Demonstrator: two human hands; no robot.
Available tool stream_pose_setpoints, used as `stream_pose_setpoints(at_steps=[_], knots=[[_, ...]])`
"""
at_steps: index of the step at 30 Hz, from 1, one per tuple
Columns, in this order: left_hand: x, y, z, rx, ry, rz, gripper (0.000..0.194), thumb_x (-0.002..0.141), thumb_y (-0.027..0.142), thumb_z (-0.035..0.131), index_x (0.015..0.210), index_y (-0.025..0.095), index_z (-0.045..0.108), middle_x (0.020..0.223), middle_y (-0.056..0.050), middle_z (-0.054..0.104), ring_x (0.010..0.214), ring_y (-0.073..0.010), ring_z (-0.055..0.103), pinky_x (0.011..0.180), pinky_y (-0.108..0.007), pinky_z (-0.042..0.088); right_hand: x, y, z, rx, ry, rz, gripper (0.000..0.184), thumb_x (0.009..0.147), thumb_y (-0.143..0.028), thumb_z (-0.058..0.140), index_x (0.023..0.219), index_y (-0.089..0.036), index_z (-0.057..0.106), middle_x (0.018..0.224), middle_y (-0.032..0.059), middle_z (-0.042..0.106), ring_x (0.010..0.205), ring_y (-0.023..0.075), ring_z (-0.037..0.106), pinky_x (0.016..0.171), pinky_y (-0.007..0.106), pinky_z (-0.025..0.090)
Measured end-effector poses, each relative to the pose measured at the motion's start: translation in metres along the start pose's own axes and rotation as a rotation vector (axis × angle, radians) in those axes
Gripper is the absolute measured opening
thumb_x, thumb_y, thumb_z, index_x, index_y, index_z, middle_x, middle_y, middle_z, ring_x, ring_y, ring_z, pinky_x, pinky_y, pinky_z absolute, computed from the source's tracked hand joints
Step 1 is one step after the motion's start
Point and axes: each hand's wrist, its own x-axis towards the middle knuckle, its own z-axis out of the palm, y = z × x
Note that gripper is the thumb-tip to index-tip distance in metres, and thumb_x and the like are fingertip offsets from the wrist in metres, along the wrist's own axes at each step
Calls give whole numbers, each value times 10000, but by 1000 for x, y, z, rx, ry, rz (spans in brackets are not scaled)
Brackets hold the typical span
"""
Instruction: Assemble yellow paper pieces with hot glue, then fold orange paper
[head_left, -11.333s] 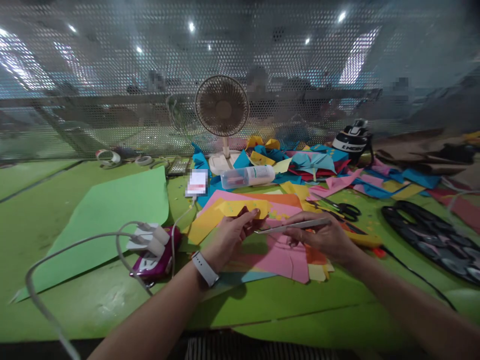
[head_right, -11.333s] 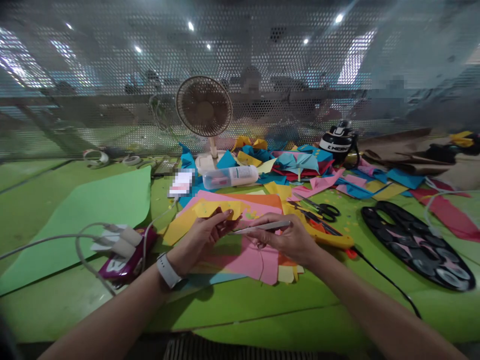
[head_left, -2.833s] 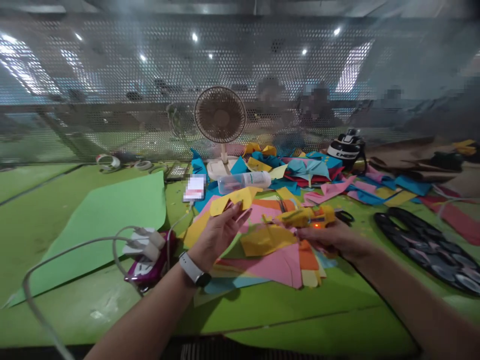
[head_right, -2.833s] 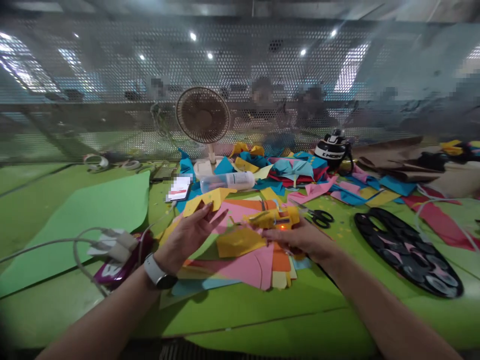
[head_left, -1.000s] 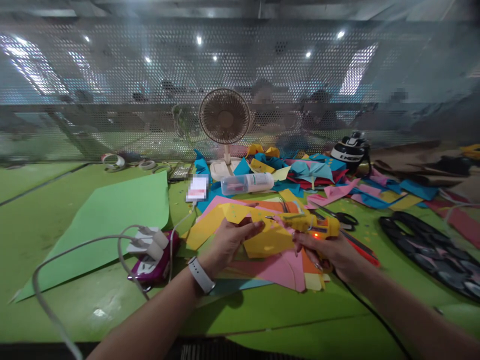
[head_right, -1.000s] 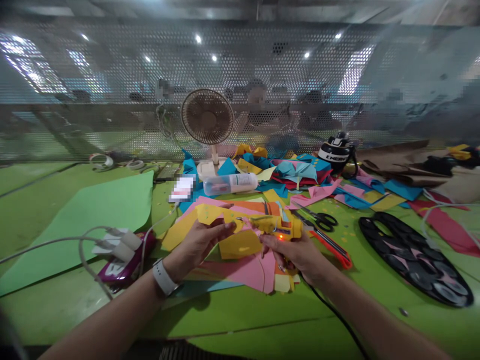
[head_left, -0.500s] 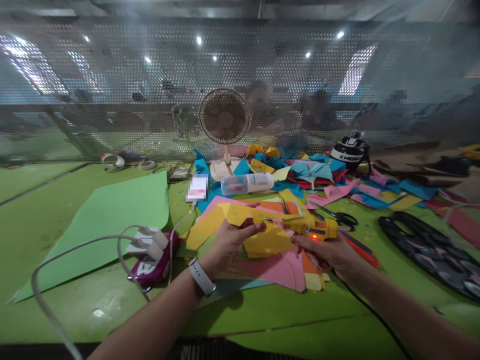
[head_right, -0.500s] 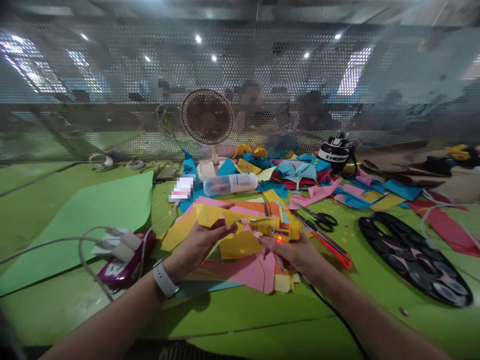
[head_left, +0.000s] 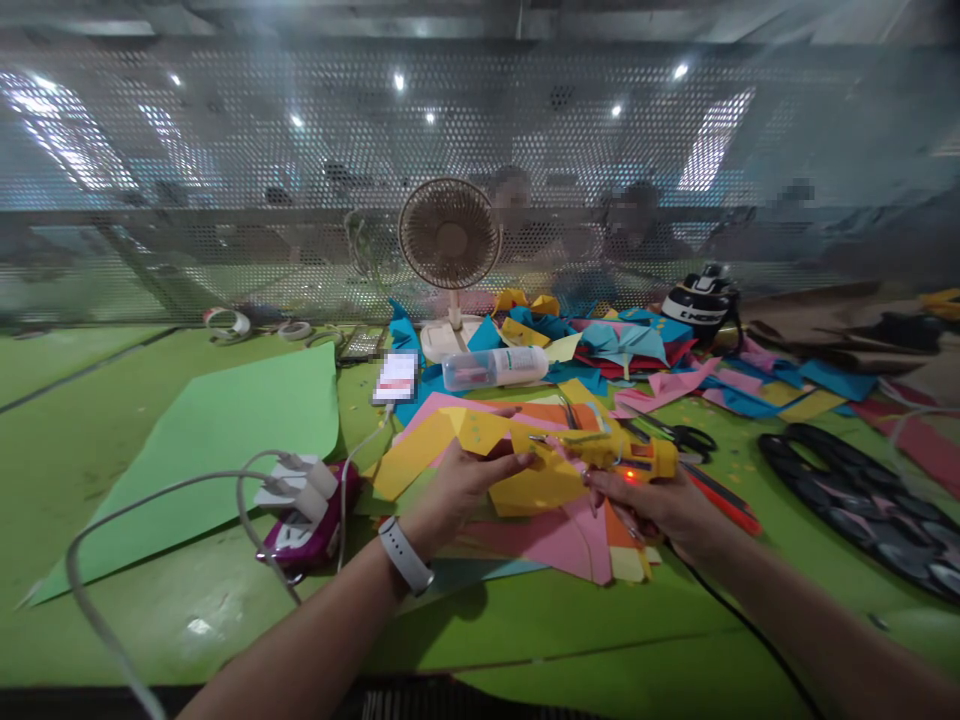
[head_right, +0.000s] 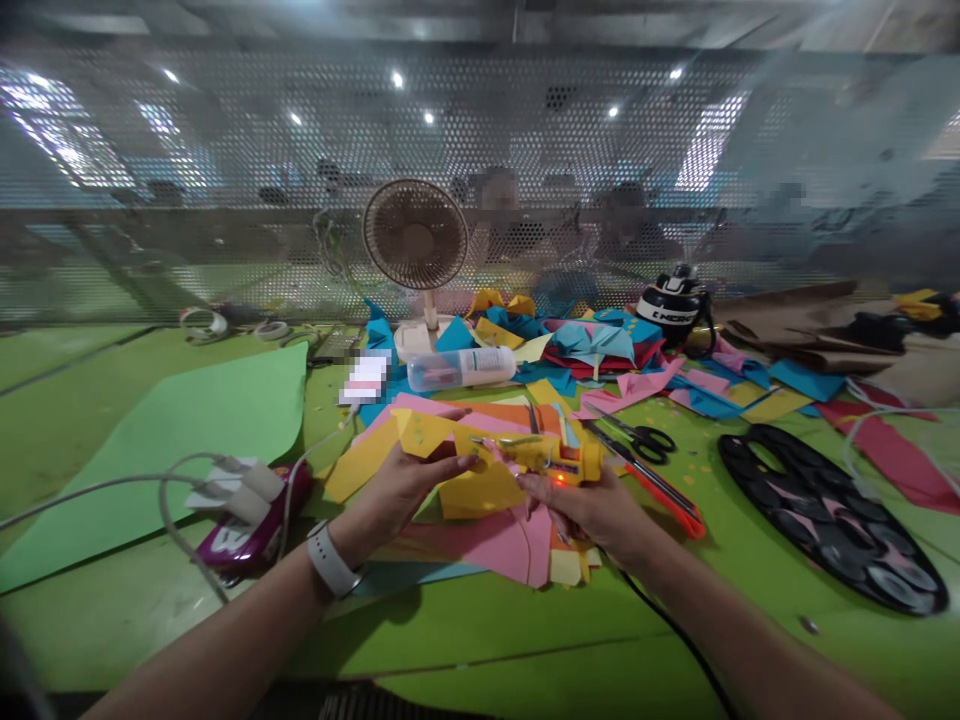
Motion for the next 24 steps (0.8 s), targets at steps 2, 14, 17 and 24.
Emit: stream_pose_setpoints(at_steps=[2,14,17,24], knots=[[0,1,0,6,16,9,537,722,249,752,1223,214,565,919,-39,682,839,-171,631,812,-334,473,0,-1,0,0,-1,1,379,724,-506,677,595,-150,651,337,-61,420,281,40,331,308,178,261],[2,0,-2,91,58,23,559,705,278,764,1216,185,558,868,-45,671,791,-172,619,761,-326,466,0,-1,-1,-14,-18,32,349,705,-473,701,572,-154,651,335,-66,406,288,36,317,305,171,255],[3,0,-2,114,47,9,577,697,284,770,1221,176,554,857,-46,668,777,-171,615,757,-327,462,0,-2,-2,-19,-22,17,349,705,-471,703,570,-155,648,335,-67,404,291,35,311,308,173,252],[5,-1,-4,160,64,24,605,702,296,765,1250,185,536,840,-45,662,771,-172,608,744,-327,460,3,1,-5,-73,-37,33,360,692,-501,706,566,-170,643,331,-62,415,291,47,331,311,190,266]])
